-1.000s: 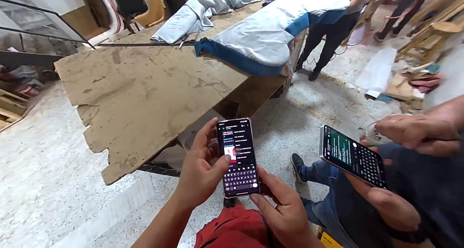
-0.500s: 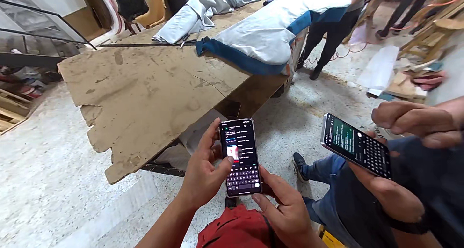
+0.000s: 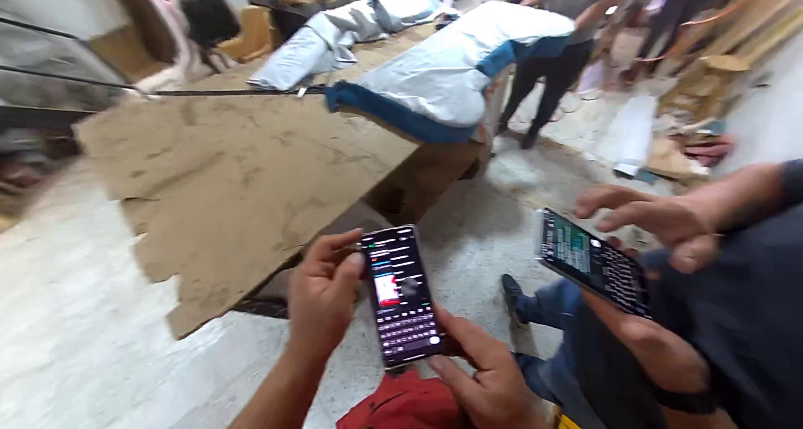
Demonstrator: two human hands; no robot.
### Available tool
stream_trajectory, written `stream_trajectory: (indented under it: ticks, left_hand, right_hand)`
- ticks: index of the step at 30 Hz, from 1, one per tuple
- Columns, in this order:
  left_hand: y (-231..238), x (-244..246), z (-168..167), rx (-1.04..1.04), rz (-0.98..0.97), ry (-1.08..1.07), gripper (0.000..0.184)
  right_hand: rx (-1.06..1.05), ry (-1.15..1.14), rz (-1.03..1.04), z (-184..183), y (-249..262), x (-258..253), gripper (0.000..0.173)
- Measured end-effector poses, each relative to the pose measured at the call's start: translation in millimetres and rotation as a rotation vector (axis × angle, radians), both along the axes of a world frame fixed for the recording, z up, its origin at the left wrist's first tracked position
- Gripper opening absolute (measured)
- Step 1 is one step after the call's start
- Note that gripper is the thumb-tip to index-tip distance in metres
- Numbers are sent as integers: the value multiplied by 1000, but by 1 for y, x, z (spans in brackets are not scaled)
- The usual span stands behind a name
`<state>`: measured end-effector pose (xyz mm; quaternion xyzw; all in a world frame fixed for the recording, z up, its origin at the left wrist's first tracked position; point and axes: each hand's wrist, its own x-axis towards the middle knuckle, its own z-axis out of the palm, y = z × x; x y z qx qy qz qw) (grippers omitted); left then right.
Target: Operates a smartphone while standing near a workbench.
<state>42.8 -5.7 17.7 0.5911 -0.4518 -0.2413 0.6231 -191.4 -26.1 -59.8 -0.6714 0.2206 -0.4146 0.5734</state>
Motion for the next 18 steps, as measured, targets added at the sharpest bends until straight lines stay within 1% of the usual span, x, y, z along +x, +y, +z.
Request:
stream_trajectory:
  ticks: [4,10,16,18]
  left_hand:
    - [-1,-4,8,0,40,5,26]
    - [-3,-7,9,31,145,23,17]
    - [1,-5,5,-19,65,39,25]
    - [4,-4,3,-13,-18,24,34]
  right_hand:
    - [29,-26,23,-1,0,2,54]
    - [-7,-4,25,-2,0,5,53]
    - [39,-33,43,-1,0,3,53]
    - [54,-45,41,0,0,3,53]
